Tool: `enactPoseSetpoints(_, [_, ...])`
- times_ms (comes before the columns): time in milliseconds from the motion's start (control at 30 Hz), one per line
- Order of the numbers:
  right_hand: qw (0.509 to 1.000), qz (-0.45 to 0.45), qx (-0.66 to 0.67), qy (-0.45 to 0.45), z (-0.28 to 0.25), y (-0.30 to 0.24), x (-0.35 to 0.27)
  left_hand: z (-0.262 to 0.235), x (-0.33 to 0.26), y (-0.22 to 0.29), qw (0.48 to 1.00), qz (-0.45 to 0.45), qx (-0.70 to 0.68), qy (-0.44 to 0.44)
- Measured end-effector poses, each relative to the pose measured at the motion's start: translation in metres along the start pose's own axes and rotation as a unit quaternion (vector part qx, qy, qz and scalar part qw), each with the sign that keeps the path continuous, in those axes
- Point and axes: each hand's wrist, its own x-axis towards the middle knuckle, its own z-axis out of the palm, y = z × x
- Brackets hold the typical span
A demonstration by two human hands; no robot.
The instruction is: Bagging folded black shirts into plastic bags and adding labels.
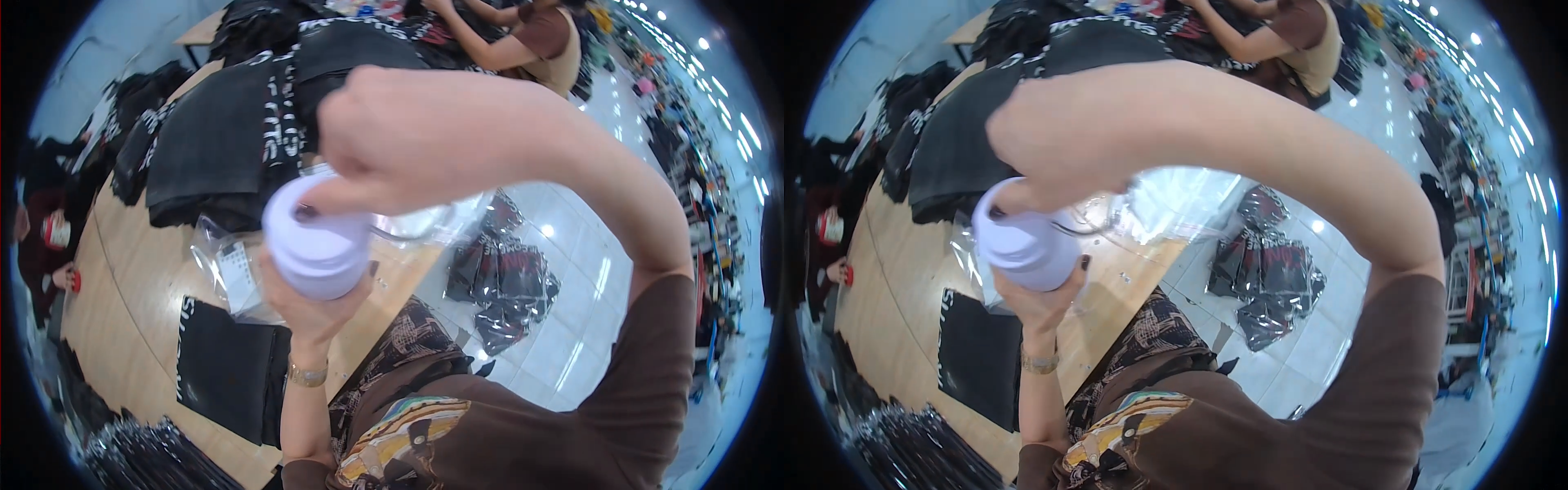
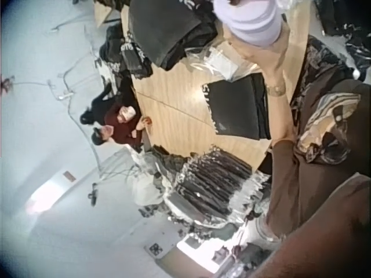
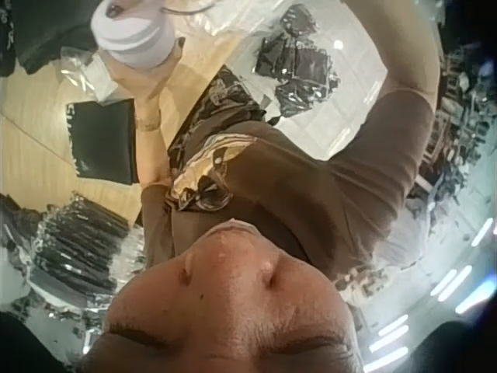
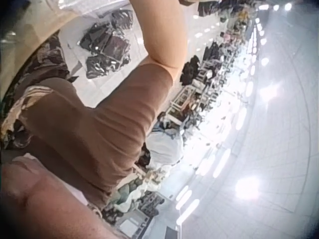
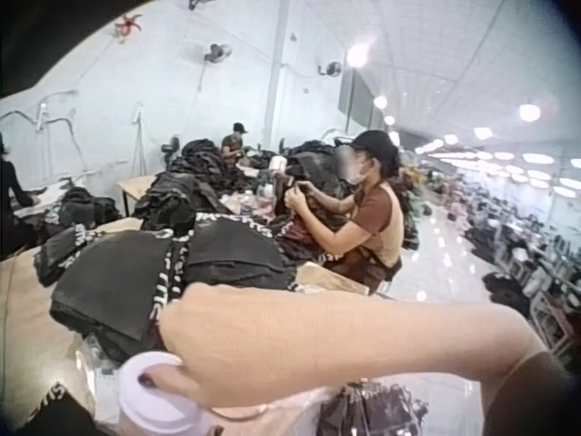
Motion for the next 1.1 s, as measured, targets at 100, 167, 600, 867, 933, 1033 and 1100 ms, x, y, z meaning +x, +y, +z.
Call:
enactPoseSetpoints(100, [0.996,0.042,0.075,0.001,-0.014,-0.002,-0.010,0.007,0.004,0.011,0.995,-0.088,-0.049,0.018])
enactPoseSetpoints(167, [0.979,0.111,0.162,-0.054,-0.018,-0.009,-0.016,0.009,0.006,0.014,0.995,-0.082,-0.051,0.037])
enactPoseSetpoints(600, [0.989,-0.093,-0.014,0.117,-0.006,0.012,-0.048,0.025,0.019,0.030,0.998,0.017,0.056,-0.001])
enactPoseSetpoints(867, [0.989,-0.133,0.059,0.019,-0.022,0.009,-0.028,0.009,0.013,0.025,0.997,0.016,0.073,-0.010])
enactPoseSetpoints(933, [0.986,-0.145,0.080,-0.006,-0.034,-0.001,-0.028,0.010,0.013,0.038,0.991,-0.061,-0.118,-0.005])
enactPoseSetpoints(1033, [0.998,-0.050,0.014,-0.039,-0.047,-0.018,-0.031,0.006,0.020,0.052,0.997,-0.072,-0.012,-0.007])
enactPoseSetpoints(1100, [0.994,-0.085,0.055,-0.037,-0.046,-0.019,-0.032,0.003,0.018,0.054,0.999,-0.002,0.043,-0.022])
